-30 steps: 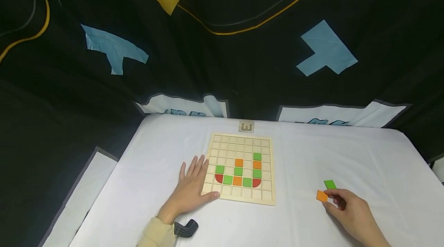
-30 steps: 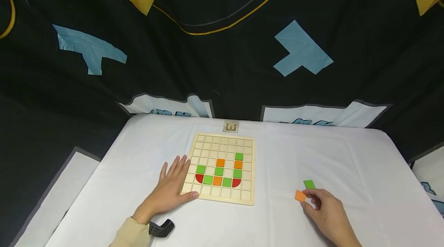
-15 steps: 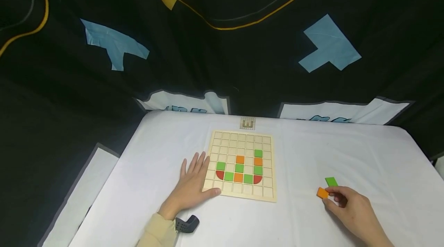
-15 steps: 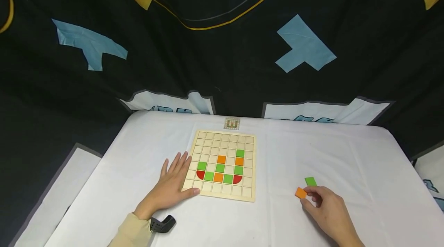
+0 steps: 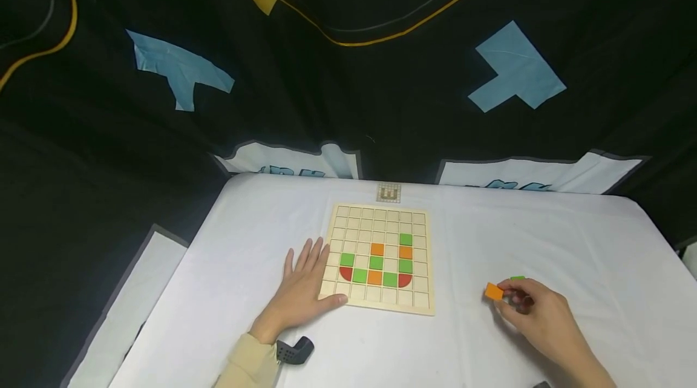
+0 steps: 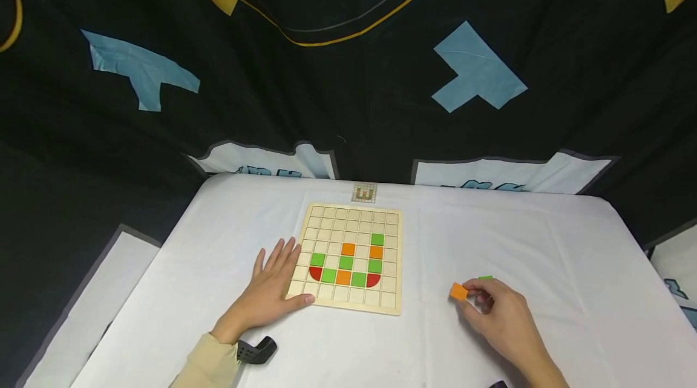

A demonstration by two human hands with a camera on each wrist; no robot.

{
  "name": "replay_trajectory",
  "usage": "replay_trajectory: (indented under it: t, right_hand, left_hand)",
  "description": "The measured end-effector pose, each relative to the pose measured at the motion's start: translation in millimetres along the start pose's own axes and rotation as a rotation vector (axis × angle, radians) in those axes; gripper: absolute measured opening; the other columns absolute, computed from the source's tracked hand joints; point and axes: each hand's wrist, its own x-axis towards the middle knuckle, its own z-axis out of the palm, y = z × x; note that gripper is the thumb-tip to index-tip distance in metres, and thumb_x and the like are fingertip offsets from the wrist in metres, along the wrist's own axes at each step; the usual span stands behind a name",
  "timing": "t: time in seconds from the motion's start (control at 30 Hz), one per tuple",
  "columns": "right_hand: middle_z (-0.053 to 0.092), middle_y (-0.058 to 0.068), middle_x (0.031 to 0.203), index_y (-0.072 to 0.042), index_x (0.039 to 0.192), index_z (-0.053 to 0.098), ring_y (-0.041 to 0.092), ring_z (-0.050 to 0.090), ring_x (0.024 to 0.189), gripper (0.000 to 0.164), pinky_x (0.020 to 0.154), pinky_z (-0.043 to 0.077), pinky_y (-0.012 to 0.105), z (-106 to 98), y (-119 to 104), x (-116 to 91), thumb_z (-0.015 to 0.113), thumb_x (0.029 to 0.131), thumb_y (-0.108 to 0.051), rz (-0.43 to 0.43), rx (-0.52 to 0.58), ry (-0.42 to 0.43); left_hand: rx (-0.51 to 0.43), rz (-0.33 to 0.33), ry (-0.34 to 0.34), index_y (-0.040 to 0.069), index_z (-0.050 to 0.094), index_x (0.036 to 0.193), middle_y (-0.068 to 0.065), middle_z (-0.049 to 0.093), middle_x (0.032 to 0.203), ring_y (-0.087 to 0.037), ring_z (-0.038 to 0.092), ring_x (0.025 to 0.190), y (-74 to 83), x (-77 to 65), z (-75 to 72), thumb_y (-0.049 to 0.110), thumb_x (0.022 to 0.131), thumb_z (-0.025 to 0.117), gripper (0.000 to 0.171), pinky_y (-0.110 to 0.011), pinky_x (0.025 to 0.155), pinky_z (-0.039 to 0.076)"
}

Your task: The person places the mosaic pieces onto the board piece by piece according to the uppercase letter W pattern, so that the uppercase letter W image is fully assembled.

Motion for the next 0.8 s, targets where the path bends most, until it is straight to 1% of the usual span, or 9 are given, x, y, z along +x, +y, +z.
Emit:
replay_trajectory:
  t: [0.17, 0.5, 0.6, 0.8]
  right_hand:
    - [0.064, -0.007, 0.083, -0.013, 0.098, 0.074, 0.006, 0.054, 0.071, 0.024, 0.061, 0.048, 0.022, 4.6, -12.1, 7.7, 0.086, 0.077, -0.013, -0.042, 0.035, 0.012]
    - [0.064, -0.005, 0.081, -0.014, 0.095, 0.074, 0.011, 0.054, 0.069, 0.024, 0.059, 0.044, 0.024, 23.8, -32.3, 22.6, 0.083, 0.073, -0.006, -0.118, 0.058, 0.021]
    - [0.064, -0.005, 0.081, -0.013, 0.095, 0.075, 0.011, 0.054, 0.07, 0.025, 0.059, 0.045, 0.024, 29.6, -38.9, 26.9, 0.081, 0.072, -0.003, -0.13, 0.073, 0.02]
    - [0.063, -0.005, 0.08, -0.014, 0.096, 0.074, 0.012, 0.054, 0.071, 0.024, 0.06, 0.045, 0.025, 39.6, -54.7, 34.8, 0.081, 0.074, -0.006, -0.117, 0.085, -0.024]
  left_hand:
    - [-0.01, 0.004, 0.003, -0.003, 0.022, 0.158, -0.02, 0.011, 0.166, -0.04, 0.005, 0.153, 1.5, 0.3, -0.6, 0.071, 0.088, 0.057, 0.107, -0.066, 0.117, -0.003]
    - [0.001, -0.005, -0.021, -0.002, 0.02, 0.158, -0.02, 0.01, 0.166, -0.04, 0.003, 0.153, 1.1, 1.0, -2.0, 0.073, 0.087, 0.055, 0.109, -0.066, 0.117, -0.003]
    - [-0.006, -0.01, -0.028, -0.002, 0.019, 0.159, -0.019, 0.009, 0.166, -0.039, 0.002, 0.153, 1.5, 1.1, -2.4, 0.074, 0.087, 0.054, 0.109, -0.065, 0.117, -0.004]
    - [-0.022, -0.015, -0.028, -0.001, 0.019, 0.159, -0.018, 0.008, 0.167, -0.038, 0.002, 0.153, 1.3, 1.1, -3.3, 0.073, 0.087, 0.056, 0.109, -0.064, 0.117, -0.005]
